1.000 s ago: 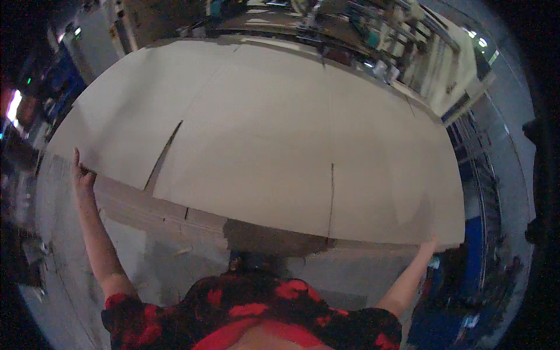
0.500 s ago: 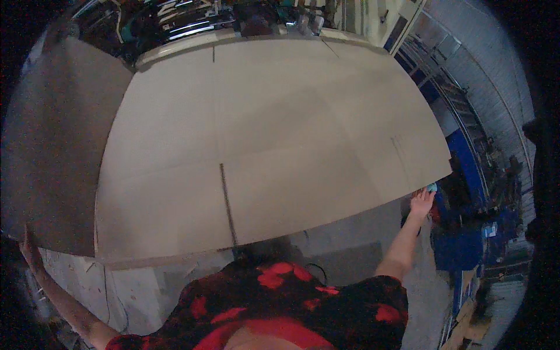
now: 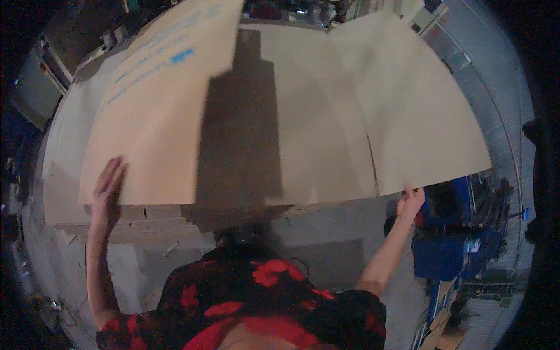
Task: The person repeatedly picks up flat cardboard sheets from a stack and feeds them into a machine. A coworker assists by holding the stack and handing over sheets. The person aligns each sheet and places it into the machine's intake area.
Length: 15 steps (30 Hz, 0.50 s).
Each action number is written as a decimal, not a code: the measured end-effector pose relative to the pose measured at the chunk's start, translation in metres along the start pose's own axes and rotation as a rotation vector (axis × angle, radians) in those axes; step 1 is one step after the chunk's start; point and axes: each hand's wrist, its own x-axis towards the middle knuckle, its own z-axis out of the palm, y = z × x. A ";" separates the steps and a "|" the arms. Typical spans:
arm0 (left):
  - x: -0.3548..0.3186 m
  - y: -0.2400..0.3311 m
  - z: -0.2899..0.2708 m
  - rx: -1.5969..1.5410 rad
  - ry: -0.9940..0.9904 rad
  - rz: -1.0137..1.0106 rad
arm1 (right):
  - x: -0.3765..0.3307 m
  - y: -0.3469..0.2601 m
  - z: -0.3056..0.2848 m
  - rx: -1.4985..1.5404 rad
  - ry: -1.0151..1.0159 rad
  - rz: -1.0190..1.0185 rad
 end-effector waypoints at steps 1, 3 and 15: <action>0.018 0.025 0.016 0.193 -0.092 0.057 | -0.006 0.000 0.007 -0.140 -0.039 -0.028; 0.033 0.052 0.031 0.218 -0.192 0.024 | -0.020 -0.001 0.028 -0.387 -0.160 -0.091; 0.026 0.039 0.071 0.208 -0.357 0.069 | -0.075 -0.025 0.157 -1.489 -0.997 -0.927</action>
